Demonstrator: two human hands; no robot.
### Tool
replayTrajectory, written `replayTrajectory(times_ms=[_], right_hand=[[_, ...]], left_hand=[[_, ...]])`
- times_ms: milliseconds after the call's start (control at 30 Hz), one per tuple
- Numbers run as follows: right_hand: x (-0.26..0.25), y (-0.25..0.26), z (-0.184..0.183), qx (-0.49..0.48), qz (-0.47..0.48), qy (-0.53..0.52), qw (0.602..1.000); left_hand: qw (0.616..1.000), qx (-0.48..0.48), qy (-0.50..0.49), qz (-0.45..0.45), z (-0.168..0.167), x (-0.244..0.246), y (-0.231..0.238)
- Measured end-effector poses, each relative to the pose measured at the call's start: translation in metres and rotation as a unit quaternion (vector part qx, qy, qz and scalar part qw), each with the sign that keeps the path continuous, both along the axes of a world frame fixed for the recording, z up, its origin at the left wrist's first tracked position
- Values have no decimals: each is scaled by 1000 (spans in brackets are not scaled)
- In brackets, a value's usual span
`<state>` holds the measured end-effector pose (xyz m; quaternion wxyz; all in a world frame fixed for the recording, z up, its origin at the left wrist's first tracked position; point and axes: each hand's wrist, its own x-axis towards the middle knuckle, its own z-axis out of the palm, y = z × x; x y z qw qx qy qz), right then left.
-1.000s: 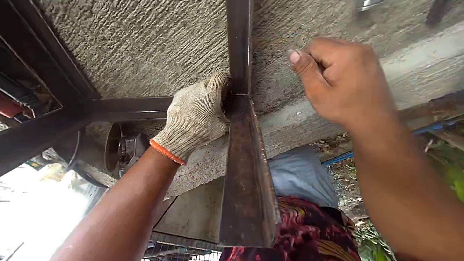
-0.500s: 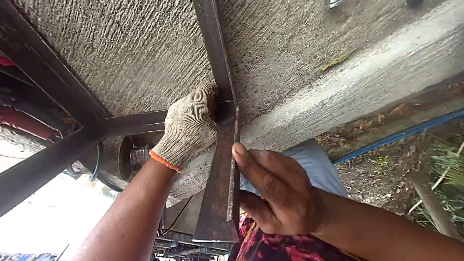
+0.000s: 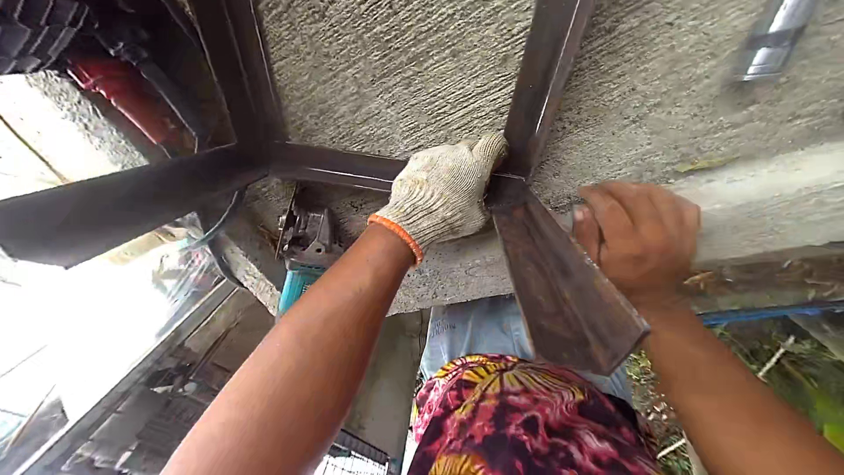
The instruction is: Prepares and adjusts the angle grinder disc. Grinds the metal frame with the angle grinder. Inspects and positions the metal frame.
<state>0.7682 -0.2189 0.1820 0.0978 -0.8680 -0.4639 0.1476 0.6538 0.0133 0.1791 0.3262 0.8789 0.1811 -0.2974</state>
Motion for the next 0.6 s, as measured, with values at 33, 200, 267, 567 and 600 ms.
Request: replayTrajectory(times_ms=[33, 200, 267, 567, 600], right_hand=[[0, 3, 0, -7, 2, -2, 1000], [2, 1, 2, -29, 14, -13, 999], [5, -2, 0, -37, 32, -16, 999], [56, 47, 65, 172, -98, 208, 958], [66, 65, 85, 200, -80, 186, 959]], left_hand=[[1000, 0, 0, 0, 0, 0, 0], [1000, -10, 25, 4, 4, 4, -1], [1000, -16, 17, 20, 6, 3, -1], [995, -75, 7, 58, 16, -3, 7], [995, -78, 7, 66, 18, -3, 8]])
